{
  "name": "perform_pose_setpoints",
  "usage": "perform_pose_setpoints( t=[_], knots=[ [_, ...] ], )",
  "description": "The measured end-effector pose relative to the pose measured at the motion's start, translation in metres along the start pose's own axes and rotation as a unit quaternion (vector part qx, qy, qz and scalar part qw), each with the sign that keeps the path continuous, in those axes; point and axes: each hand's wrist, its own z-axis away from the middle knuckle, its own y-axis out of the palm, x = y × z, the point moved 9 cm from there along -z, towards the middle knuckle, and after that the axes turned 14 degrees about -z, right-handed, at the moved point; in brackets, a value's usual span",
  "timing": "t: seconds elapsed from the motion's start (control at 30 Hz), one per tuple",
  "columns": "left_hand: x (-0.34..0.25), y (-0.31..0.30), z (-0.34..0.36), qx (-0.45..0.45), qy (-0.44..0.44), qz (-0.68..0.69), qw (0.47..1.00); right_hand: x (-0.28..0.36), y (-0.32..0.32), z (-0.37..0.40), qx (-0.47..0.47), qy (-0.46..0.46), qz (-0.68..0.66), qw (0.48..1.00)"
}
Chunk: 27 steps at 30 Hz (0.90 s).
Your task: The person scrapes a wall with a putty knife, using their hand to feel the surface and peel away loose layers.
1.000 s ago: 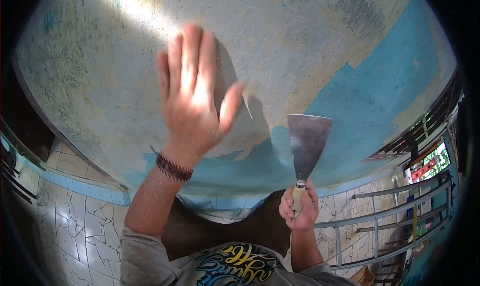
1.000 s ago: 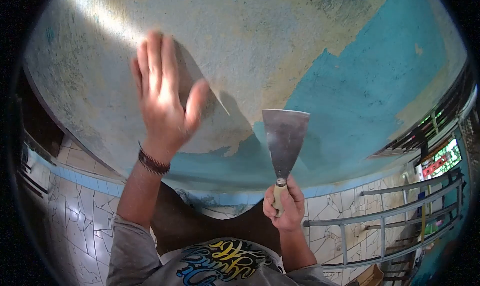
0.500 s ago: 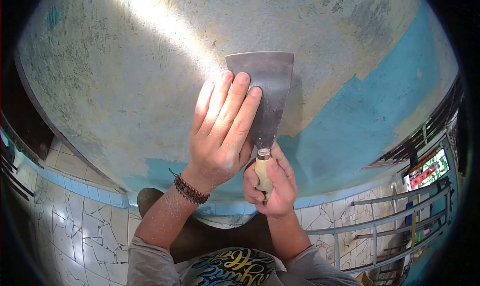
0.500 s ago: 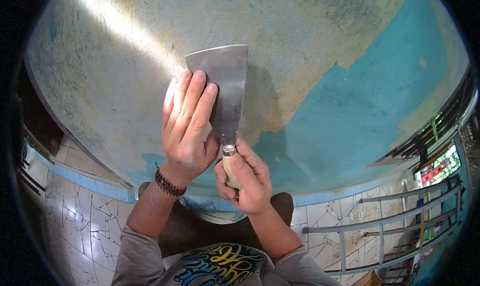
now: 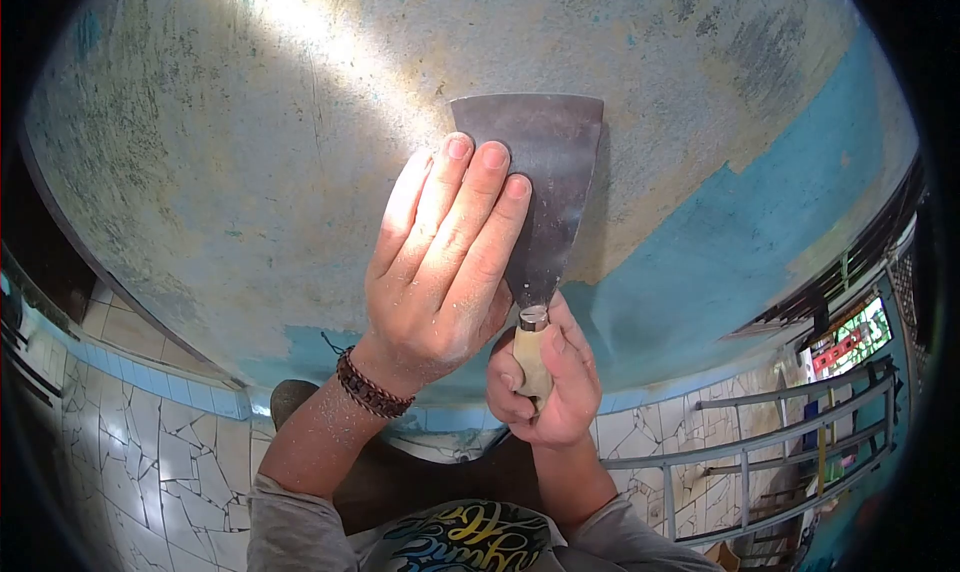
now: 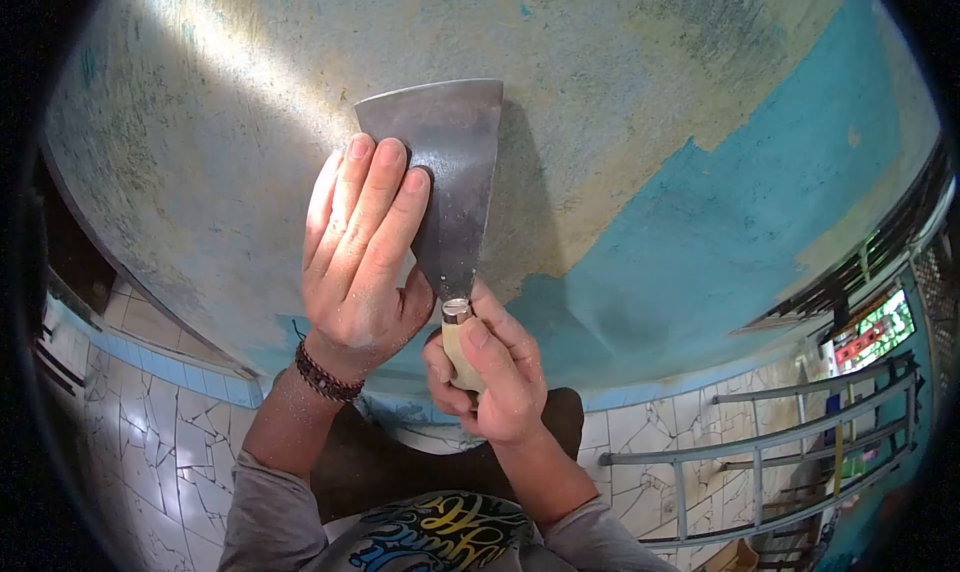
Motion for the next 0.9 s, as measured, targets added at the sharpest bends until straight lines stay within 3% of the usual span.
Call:
perform_pose_setpoints(
  t=[0.17,0.27,0.33,0.4,0.67,0.73,0.83,0.9],
  knots=[
    [0.0,-0.001,0.002,0.049,-0.001,0.021,0.999,0.001,-0.002,0.002,0.009,0.005,0.004,1.0],
    [0.012,0.001,0.001,0.029,-0.037,0.039,0.998,0.014,-0.009,0.007,0.01,-0.076,-0.023,0.997],
    [0.037,0.005,-0.007,0.031,-0.09,-0.039,0.995,0.035,-0.018,0.016,0.093,-0.134,-0.095,0.982],
    [0.043,0.012,-0.011,0.032,-0.08,-0.141,0.986,0.051,-0.03,0.03,0.109,-0.162,-0.116,0.974],
    [-0.035,0.049,0.087,0.251,-0.012,-0.027,0.967,0.024,-0.08,0.069,0.008,-0.111,-0.052,0.992],
    [-0.024,0.04,0.08,0.223,-0.008,-0.065,0.973,0.019,-0.099,0.082,-0.029,-0.102,-0.049,0.993],
    [0.018,0.014,0.032,0.115,-0.142,-0.105,0.978,0.009,-0.102,0.087,-0.049,-0.06,-0.069,0.995],
    [0.017,0.008,0.025,0.085,-0.14,-0.057,0.985,0.004,-0.089,0.081,-0.031,-0.029,-0.03,0.999]
  ],
)
